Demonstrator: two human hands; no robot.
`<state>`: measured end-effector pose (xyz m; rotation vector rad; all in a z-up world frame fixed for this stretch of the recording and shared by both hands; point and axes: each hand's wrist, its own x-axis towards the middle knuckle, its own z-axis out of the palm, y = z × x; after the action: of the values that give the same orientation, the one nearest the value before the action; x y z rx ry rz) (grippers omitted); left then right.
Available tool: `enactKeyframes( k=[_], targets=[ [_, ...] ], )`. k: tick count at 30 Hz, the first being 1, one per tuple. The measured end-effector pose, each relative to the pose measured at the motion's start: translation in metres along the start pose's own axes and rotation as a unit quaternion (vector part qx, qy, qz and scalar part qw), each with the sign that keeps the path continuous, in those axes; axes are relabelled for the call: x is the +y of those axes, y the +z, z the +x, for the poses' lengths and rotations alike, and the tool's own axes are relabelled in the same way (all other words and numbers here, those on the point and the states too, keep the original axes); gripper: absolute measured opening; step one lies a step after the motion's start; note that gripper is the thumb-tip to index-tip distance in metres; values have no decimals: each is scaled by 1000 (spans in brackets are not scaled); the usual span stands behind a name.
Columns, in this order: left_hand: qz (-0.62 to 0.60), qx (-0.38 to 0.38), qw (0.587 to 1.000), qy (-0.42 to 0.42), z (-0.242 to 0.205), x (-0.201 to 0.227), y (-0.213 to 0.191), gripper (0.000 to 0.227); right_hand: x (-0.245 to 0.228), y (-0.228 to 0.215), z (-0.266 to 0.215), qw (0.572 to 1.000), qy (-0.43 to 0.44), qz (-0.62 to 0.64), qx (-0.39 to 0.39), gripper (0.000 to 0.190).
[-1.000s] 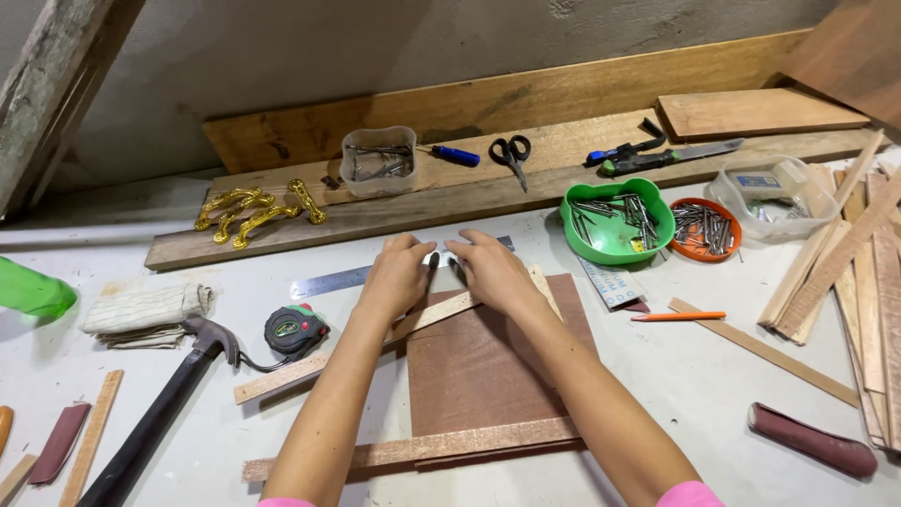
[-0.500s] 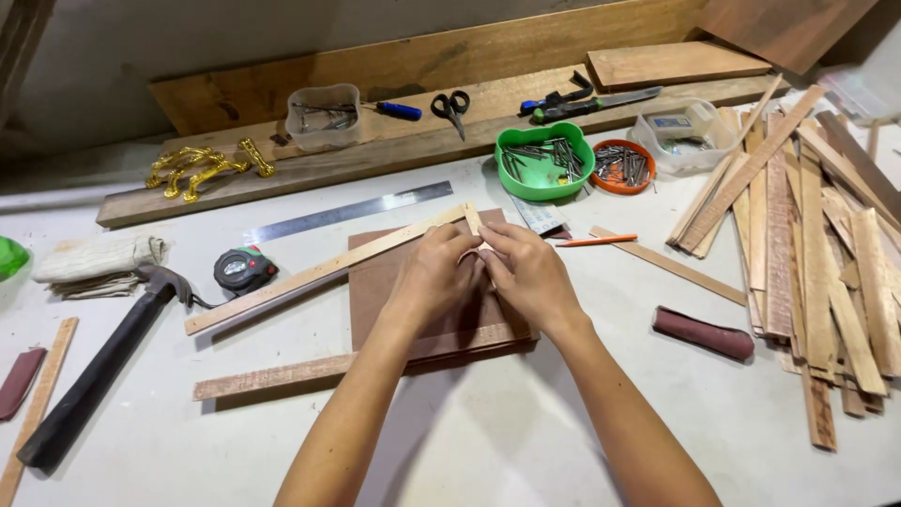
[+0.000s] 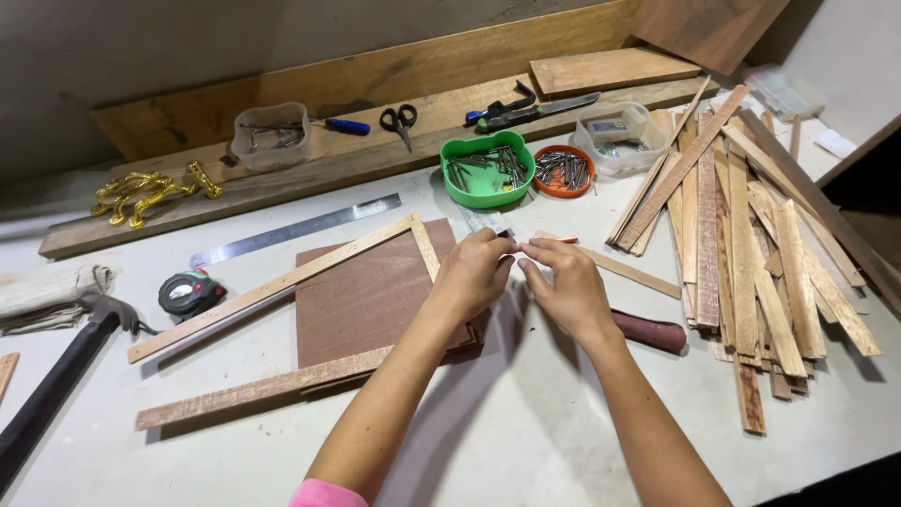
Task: Measure, cut, sand, and hammer small wood strips together to create a rectangular frame.
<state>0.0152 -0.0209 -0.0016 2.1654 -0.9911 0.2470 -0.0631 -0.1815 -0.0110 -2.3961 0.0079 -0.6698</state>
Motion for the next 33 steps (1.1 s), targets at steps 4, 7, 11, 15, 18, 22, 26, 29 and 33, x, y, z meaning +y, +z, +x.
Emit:
enactKeyframes(
  k=[4,7,11,15,18,22,26,29,33],
  targets=[
    [-6,-5,1000,15,49,-13,29,12,27,-11,31,999,44,8,2,24],
    [5,2,999,39,89,-26,51,11,61,-12,59,1000,19,-10,16,28],
    [46,5,996,74,138,-50,81,11,97,-14,97,999,0,-42,20,29],
    [111,-25,989,96,176,-60,101,12,129,-10,126,996,-3,-89,13,25],
    [159,-37,979,118,196,-71,121,10,142,-6,140,992,16,-122,-19,22],
    [201,-57,970,122,212,-80,140,9,153,0,152,987,31,-150,-43,24],
    [212,-66,965,138,222,-82,146,10,163,4,157,983,41,-166,-63,28],
    [209,-69,965,144,226,-82,146,10,164,3,159,982,38,-173,-65,28],
    [217,-70,960,161,229,-86,142,9,155,-2,161,982,46,-163,-79,22]
  ],
)
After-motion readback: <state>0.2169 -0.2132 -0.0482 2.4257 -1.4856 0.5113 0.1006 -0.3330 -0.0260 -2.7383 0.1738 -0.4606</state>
